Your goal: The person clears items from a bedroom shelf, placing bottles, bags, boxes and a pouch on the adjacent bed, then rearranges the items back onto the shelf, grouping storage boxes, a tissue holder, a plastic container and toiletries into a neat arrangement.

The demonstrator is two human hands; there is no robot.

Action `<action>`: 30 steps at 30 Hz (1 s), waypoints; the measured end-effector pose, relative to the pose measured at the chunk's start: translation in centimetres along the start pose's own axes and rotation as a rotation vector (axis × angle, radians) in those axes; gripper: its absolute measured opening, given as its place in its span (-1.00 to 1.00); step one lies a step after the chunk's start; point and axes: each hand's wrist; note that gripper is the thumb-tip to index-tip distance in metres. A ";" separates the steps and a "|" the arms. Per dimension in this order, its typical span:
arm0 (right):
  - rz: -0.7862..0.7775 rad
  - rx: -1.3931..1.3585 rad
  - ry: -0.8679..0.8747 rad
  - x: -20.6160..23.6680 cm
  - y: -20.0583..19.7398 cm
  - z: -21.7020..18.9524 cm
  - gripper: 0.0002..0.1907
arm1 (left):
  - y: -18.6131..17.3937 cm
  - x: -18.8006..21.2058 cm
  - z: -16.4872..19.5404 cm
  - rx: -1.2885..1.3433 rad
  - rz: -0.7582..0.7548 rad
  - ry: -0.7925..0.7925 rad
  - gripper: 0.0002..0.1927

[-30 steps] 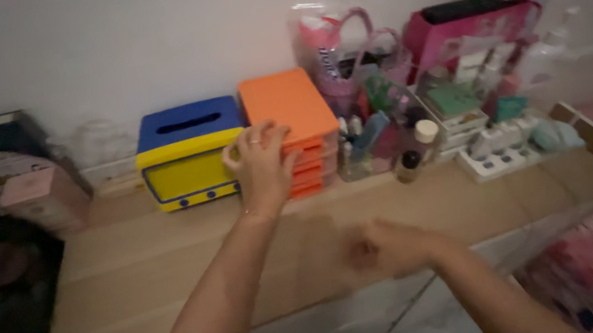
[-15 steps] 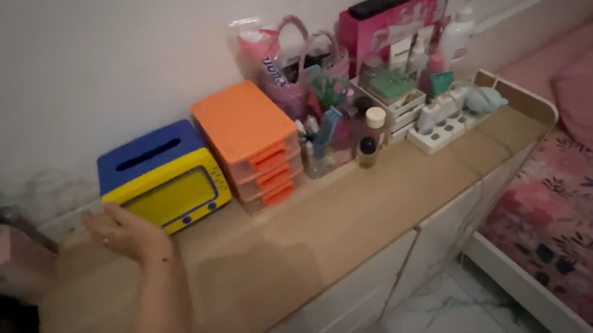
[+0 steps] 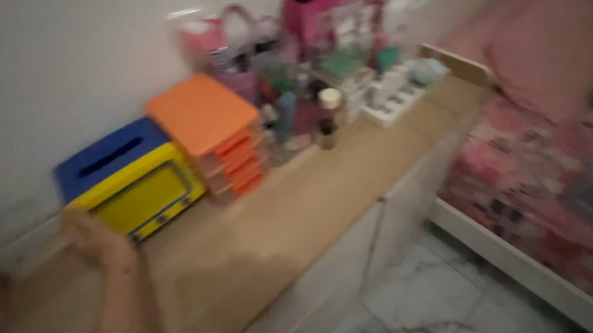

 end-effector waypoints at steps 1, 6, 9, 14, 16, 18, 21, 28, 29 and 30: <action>0.000 0.008 0.020 0.2 0.4 0.7 -0.64 | 0.3 0.3 0.6 -0.057 0.025 0.029 -0.40; 0.098 0.028 0.076 1.5 2.7 6.0 -0.60 | 5.8 6.7 6.2 -0.198 0.245 0.505 -0.40; 0.288 -0.196 0.265 2.2 3.8 8.7 -0.54 | 9.9 12.2 10.2 0.026 0.192 0.792 -0.39; 0.883 -0.617 0.253 3.1 3.0 14.6 -0.46 | 16.6 26.9 16.8 0.582 -0.438 0.972 -0.36; 0.980 -0.837 0.305 3.0 2.5 17.1 -0.44 | 19.4 36.9 18.2 0.731 -0.829 0.927 -0.34; 1.022 -0.969 0.300 2.7 2.1 19.9 -0.39 | 21.2 46.1 17.7 0.681 -1.071 0.947 -0.31; 1.192 -0.971 0.259 0.2 -0.7 24.1 -0.38 | 24.9 57.5 15.5 0.615 -1.330 1.012 -0.15; 1.252 -1.017 -0.045 -9.4 -7.8 28.7 -0.40 | 35.1 73.5 6.8 0.308 -1.639 0.519 -0.30; 1.109 -1.111 0.032 -11.0 -8.4 28.2 -0.37 | 36.2 74.3 5.2 0.261 -1.629 0.481 -0.31; 0.960 -1.189 0.103 -12.7 -8.9 27.6 -0.33 | 36.9 75.2 3.8 0.217 -1.612 0.439 -0.31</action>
Point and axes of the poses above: each hand's wrist, its own x-axis away from the middle knuckle, its own y-axis out of the palm, z = x × y, and after that the axes turned 8 degrees about y, right-handed
